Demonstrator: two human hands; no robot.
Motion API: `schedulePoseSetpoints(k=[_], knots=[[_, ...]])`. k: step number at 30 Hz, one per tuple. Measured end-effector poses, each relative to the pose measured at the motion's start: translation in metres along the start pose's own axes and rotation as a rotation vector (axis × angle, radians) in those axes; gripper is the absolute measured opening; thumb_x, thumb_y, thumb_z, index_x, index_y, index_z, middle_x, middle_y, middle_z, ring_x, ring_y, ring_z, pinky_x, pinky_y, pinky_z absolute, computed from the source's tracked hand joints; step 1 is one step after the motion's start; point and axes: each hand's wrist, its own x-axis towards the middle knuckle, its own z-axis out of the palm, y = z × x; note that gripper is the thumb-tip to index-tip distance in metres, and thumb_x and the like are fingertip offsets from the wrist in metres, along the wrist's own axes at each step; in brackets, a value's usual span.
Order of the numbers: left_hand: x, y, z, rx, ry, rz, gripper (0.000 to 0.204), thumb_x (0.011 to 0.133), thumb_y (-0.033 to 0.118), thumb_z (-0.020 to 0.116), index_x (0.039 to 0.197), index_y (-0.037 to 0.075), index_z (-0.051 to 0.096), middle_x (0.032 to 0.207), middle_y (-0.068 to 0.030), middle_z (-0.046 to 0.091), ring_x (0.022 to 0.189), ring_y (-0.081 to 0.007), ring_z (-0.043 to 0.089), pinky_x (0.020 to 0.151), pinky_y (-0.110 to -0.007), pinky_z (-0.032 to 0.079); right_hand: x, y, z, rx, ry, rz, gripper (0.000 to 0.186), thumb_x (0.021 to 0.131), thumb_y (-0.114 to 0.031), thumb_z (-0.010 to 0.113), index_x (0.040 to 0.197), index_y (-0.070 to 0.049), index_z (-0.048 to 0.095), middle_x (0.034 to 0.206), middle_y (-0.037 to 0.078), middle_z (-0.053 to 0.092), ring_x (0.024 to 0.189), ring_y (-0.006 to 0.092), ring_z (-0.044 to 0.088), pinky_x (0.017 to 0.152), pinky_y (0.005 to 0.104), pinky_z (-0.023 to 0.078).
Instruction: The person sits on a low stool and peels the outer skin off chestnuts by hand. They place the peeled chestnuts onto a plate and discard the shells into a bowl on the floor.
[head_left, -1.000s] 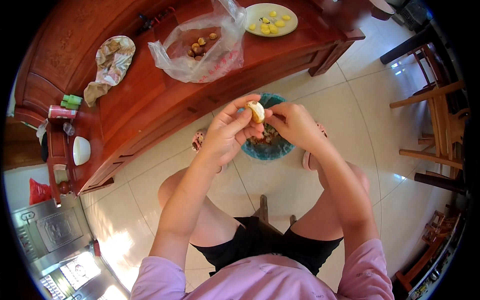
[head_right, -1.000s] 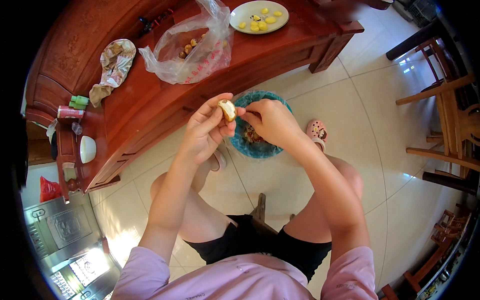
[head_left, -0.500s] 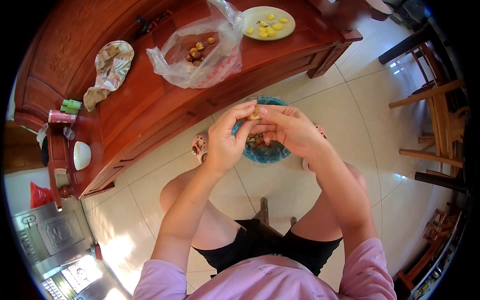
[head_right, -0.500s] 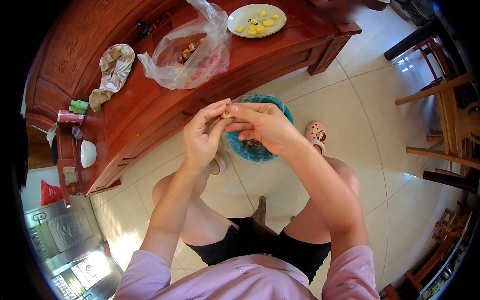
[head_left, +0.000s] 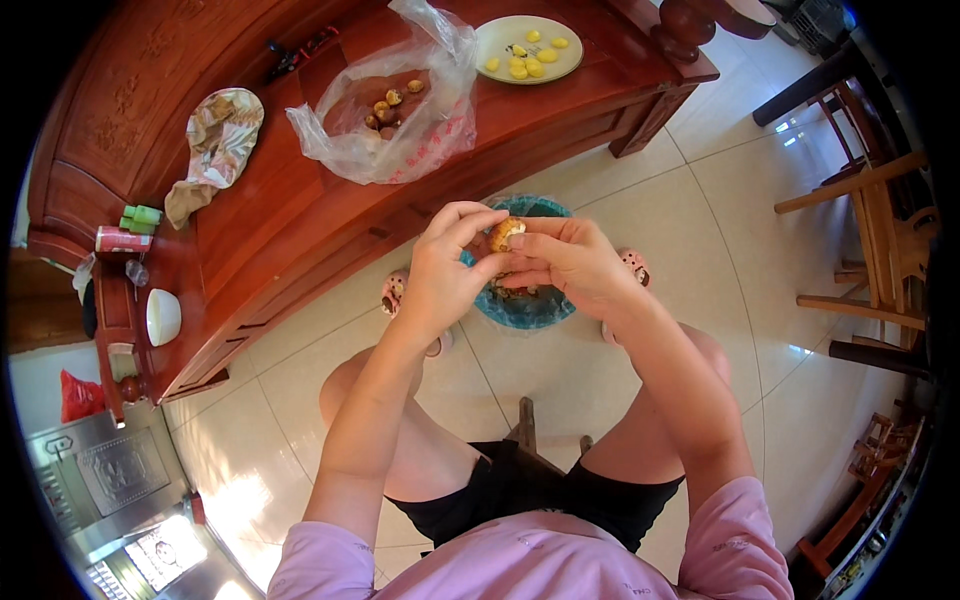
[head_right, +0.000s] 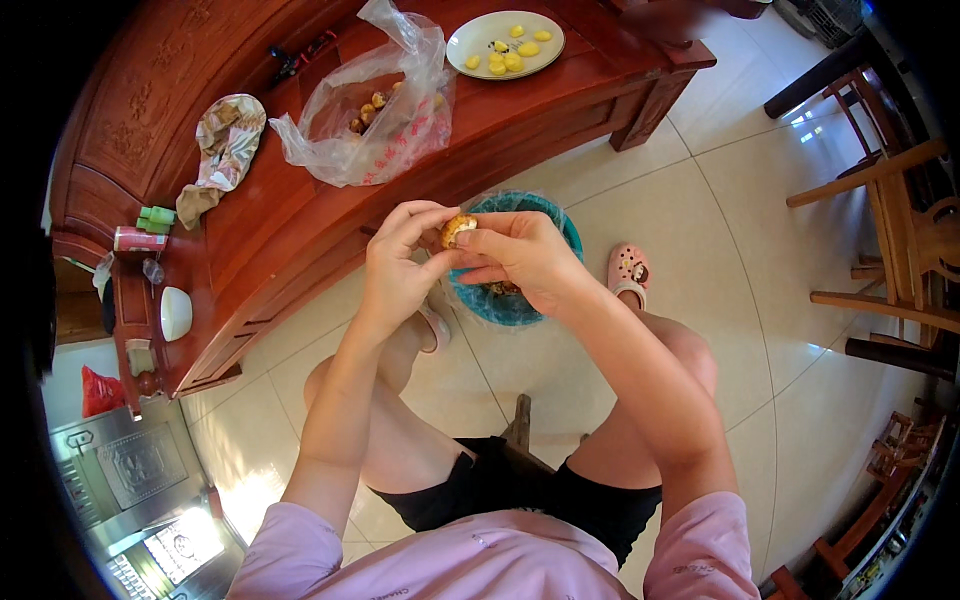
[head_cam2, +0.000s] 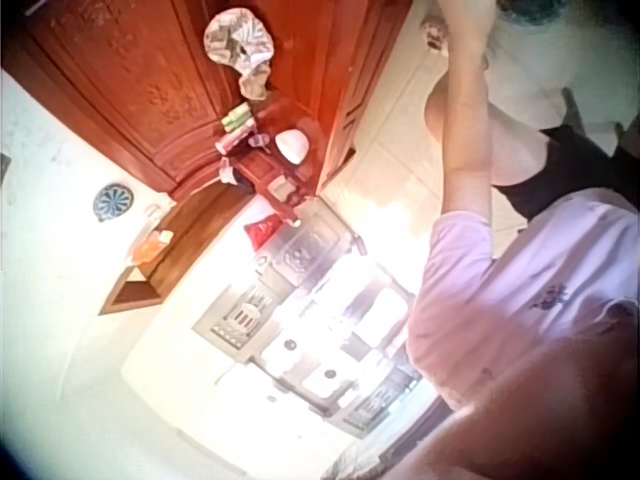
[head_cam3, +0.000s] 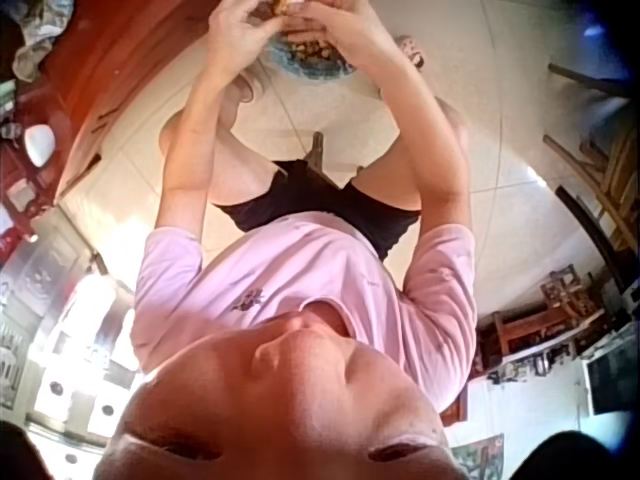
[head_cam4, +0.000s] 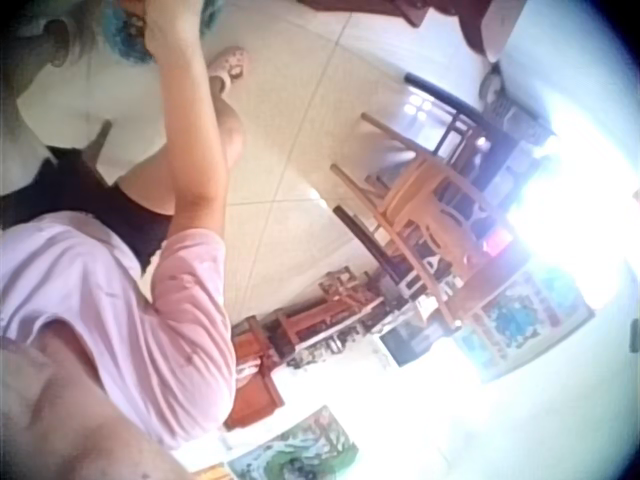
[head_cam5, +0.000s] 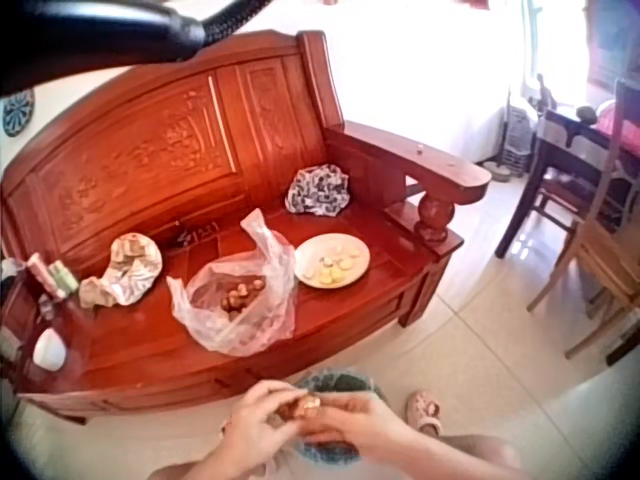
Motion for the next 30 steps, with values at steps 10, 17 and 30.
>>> schedulePoseSetpoints(k=[10, 17, 30], knots=[[0.001, 0.001, -0.001, 0.0, -0.079, 0.085, 0.044, 0.066, -0.003, 0.067, 0.109, 0.006, 0.058, 0.098, -0.008, 0.056, 0.08, -0.0167, 0.057, 0.069, -0.027, 0.047, 0.006, 0.002, -0.007, -0.326, -0.084, -0.1, 0.025, 0.087, -0.013, 0.049, 0.106, 0.003, 0.055, 0.093, 0.006, 0.058, 0.084, 0.0106, 0.058, 0.066, 0.023, 0.051], [0.0, -0.005, 0.003, 0.044, -0.05, 0.034, 0.043, 0.066, -0.002, 0.067, 0.107, 0.008, 0.059, 0.091, -0.009, 0.056, 0.078, -0.0198, 0.057, 0.067, -0.028, 0.046, 0.003, 0.007, -0.003, -0.358, -0.092, -0.179, 0.025, 0.088, -0.011, 0.044, 0.105, 0.004, 0.053, 0.09, 0.005, 0.058, 0.085, 0.0102, 0.058, 0.065, 0.0227, 0.051], [-0.007, -0.003, 0.022, 0.184, -0.005, 0.042, 0.045, 0.065, -0.007, 0.064, 0.107, 0.009, 0.059, 0.089, -0.0085, 0.056, 0.078, -0.021, 0.057, 0.067, -0.028, 0.047, 0.011, 0.035, -0.006, -0.652, 0.26, -0.422, 0.02, 0.077, -0.012, 0.048, 0.083, 0.005, 0.056, 0.059, 0.015, 0.053, 0.052, 0.0164, 0.049, 0.053, 0.0311, 0.043]])
